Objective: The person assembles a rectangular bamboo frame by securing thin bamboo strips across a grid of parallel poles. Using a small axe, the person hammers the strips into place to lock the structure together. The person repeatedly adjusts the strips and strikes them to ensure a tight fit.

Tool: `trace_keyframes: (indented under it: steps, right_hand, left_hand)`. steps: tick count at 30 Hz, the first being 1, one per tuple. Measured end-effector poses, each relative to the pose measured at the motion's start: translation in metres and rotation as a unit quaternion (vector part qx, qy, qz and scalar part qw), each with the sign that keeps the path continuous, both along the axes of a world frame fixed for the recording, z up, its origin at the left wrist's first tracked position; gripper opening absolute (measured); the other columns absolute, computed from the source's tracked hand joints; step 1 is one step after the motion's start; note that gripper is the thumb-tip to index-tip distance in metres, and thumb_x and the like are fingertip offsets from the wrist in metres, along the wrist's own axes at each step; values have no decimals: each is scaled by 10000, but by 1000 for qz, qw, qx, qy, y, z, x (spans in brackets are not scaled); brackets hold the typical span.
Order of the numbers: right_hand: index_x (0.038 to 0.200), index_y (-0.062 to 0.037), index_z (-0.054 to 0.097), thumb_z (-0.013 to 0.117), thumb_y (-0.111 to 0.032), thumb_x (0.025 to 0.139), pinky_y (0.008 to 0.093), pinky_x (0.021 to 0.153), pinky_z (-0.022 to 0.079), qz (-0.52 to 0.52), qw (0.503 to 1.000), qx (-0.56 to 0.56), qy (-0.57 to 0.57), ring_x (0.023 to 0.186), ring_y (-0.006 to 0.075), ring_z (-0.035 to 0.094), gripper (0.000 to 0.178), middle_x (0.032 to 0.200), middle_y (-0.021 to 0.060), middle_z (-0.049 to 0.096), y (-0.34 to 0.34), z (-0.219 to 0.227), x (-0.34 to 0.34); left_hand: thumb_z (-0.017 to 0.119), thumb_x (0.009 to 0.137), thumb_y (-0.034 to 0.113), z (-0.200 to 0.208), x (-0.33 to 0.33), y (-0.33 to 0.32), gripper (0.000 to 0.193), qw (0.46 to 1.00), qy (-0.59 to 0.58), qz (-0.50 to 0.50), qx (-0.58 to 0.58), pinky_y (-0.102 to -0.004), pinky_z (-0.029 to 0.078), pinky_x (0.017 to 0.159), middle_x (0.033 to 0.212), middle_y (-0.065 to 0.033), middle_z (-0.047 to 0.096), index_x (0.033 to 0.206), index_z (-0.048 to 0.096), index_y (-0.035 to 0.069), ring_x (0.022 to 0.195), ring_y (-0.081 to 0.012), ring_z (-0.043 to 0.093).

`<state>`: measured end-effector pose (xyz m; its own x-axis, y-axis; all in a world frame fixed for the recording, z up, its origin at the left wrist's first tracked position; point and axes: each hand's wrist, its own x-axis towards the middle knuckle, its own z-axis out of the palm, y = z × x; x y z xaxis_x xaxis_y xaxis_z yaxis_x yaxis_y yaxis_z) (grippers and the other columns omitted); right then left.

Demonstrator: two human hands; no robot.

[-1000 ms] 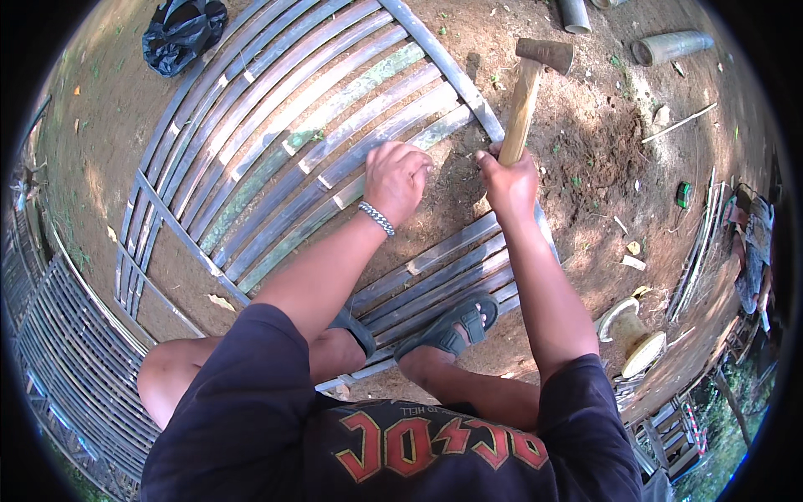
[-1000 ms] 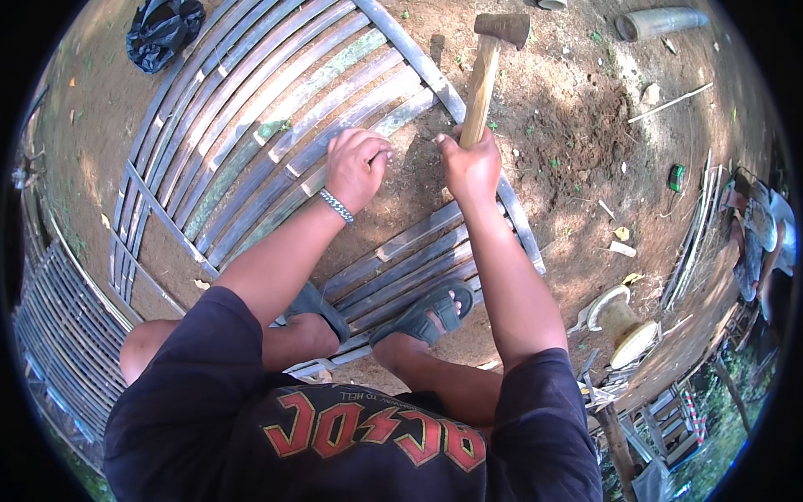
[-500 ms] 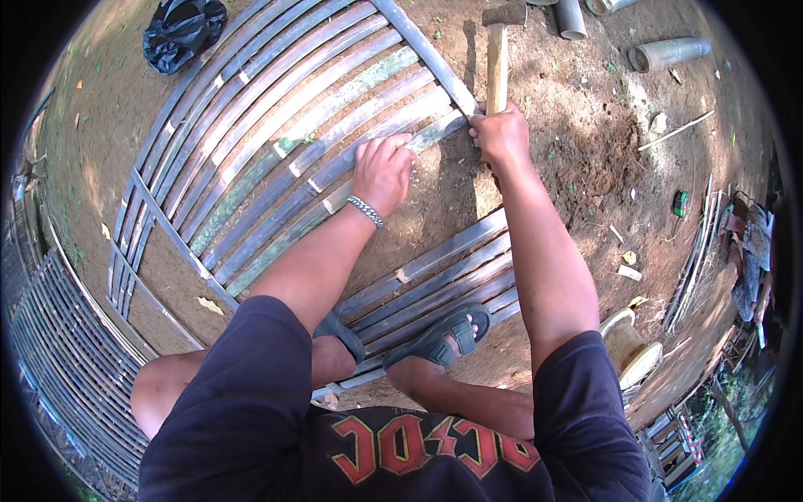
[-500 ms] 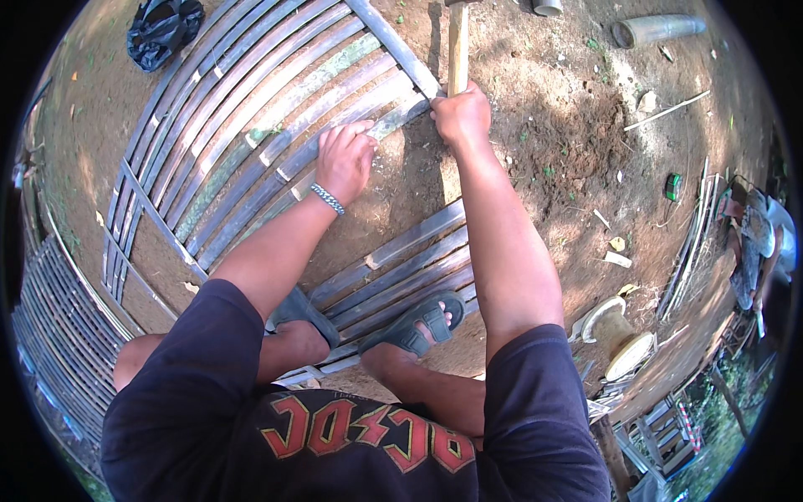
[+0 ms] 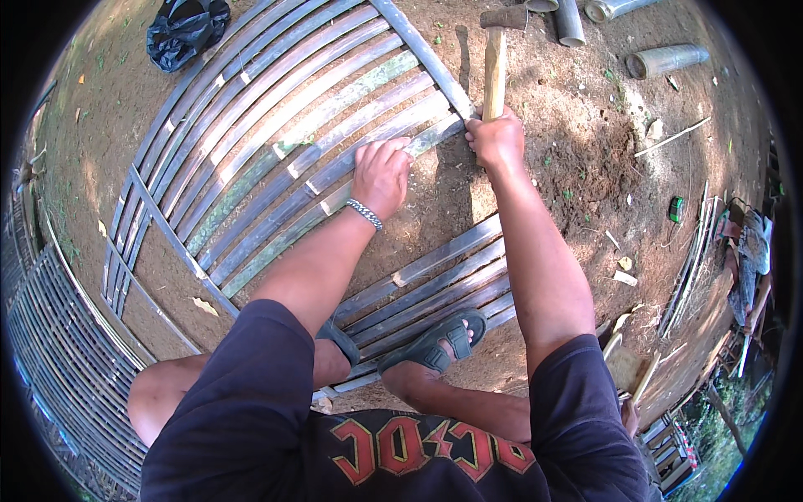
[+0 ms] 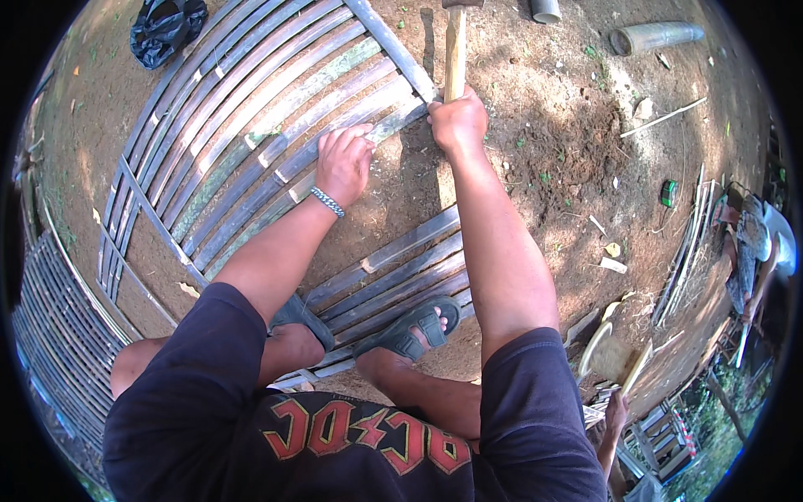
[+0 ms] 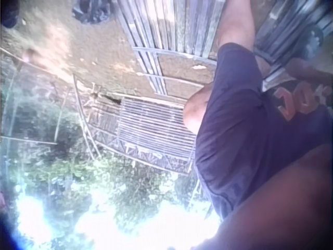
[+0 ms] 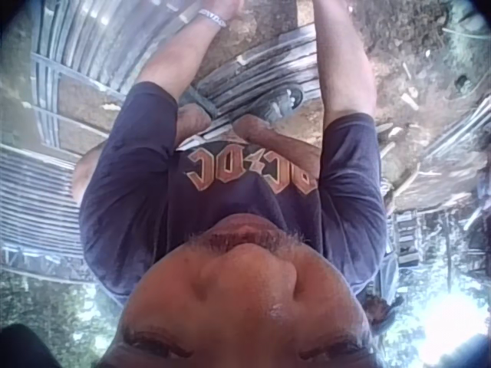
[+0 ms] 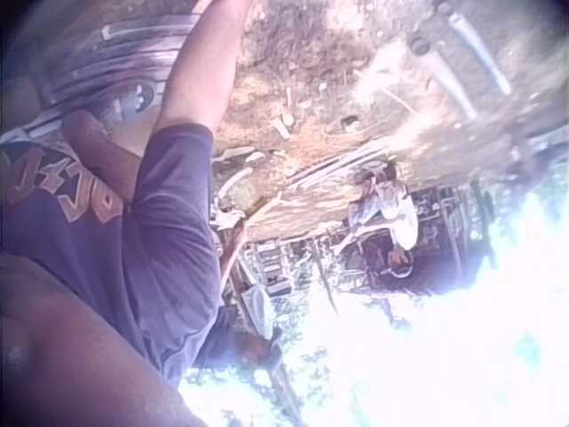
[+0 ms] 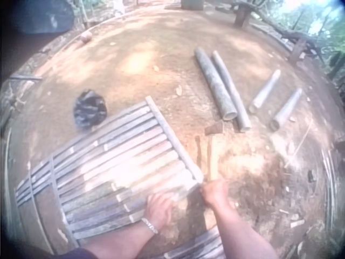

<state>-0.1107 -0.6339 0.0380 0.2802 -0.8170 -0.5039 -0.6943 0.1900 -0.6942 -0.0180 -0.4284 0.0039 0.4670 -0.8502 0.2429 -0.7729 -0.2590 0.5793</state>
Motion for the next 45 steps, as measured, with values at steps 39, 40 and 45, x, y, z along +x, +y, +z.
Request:
trace_keyframes:
  steps: [39, 40, 45]
  right_hand:
    - [1193, 33, 618, 775, -77, 846, 318, 694, 590, -7, 997, 22, -67, 745, 150, 751, 396, 882, 127, 764, 0, -7, -13]
    - [1205, 35, 615, 775, -73, 846, 315, 697, 589, -18, 996, 29, -80, 748, 146, 748, 408, 880, 125, 764, 1, -6, -14]
    - [1251, 46, 600, 773, -56, 840, 313, 709, 586, -49, 989, 36, -138, 754, 139, 739, 457, 875, 120, 762, 6, -10, -20]
  left_hand:
    - [749, 859, 140, -19, -3, -112, 71, 979, 101, 49, -168, -455, 458, 906, 936, -63, 721, 907, 703, 116, 945, -297, 656]
    - [751, 859, 145, -19, -3, -113, 68, 979, 97, 52, -170, -452, 460, 907, 930, -57, 727, 900, 705, 117, 941, -291, 660]
    - [763, 842, 167, -15, -2, -116, 43, 986, 72, 38, -145, -434, 464, 940, 951, -22, 735, 872, 757, 138, 1012, -264, 660]
